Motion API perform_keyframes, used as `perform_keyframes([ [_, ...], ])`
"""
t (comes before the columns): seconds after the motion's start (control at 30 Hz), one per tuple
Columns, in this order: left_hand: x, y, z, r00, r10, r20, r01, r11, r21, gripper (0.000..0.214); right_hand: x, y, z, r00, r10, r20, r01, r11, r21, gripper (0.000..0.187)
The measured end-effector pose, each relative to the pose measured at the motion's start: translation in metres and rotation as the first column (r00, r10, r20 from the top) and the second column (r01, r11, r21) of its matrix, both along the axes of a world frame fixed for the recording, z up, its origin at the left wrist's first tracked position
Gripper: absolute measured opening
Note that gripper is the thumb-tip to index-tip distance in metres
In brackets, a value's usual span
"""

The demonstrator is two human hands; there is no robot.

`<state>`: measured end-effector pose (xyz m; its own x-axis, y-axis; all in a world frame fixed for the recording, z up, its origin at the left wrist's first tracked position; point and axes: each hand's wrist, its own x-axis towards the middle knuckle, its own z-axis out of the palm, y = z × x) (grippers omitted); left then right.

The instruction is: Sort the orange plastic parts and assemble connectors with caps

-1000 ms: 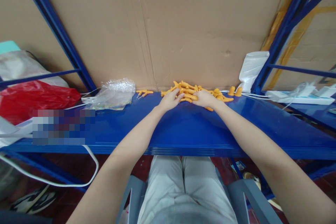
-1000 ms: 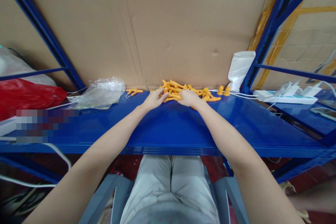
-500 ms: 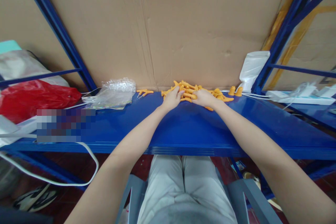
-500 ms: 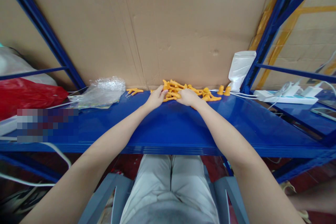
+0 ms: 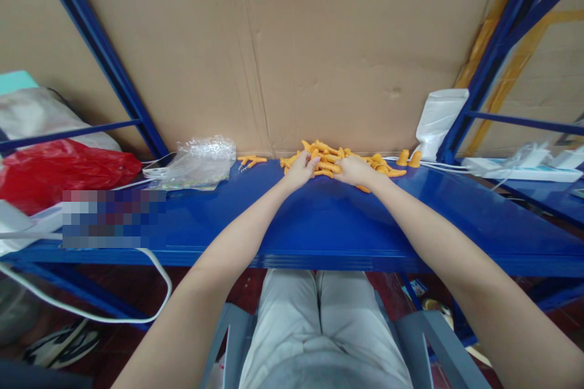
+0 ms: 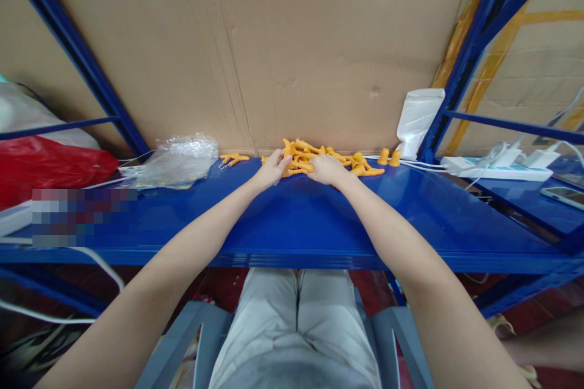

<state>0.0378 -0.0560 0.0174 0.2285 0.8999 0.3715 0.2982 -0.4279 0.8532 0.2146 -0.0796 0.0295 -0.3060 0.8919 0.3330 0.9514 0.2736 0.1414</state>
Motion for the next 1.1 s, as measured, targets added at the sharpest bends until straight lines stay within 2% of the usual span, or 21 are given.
perform_keyframes([
  [0.17, 0.0011, -0.0026, -0.001, 0.999, 0.0, 0.034, 0.005, 0.988, -0.155, 0.026, -0.0022, -0.0014, 0.0007, 0.998, 0.003, 0.063, -0.006, 0.999, 0.042, 0.031],
  [0.37, -0.0004, 0.0012, -0.0068, 0.998, -0.066, -0.012, 0.063, 0.984, -0.167, 0.023, 0.0015, -0.0029, 0.0006, 0.992, -0.061, 0.11, 0.056, 0.997, 0.053, 0.033],
  [0.5, -0.0019, 0.0026, -0.0073, 0.993, -0.106, 0.052, 0.113, 0.979, -0.169, 0.024, 0.0056, -0.0024, 0.0001, 0.994, -0.072, 0.081, 0.065, 0.995, 0.079, 0.035],
  [0.77, -0.0019, 0.0012, -0.0026, 0.992, 0.096, 0.086, -0.086, 0.99, -0.109, 0.006, 0.0071, -0.0005, -0.0026, 0.99, 0.139, -0.005, -0.136, 0.979, 0.154, 0.036],
  [1.1, 0.0013, -0.0045, 0.0007, 0.987, 0.136, 0.085, -0.128, 0.987, -0.101, 0.009, 0.0062, -0.0033, 0.0005, 0.994, 0.11, 0.02, -0.112, 0.974, 0.197, 0.04],
])
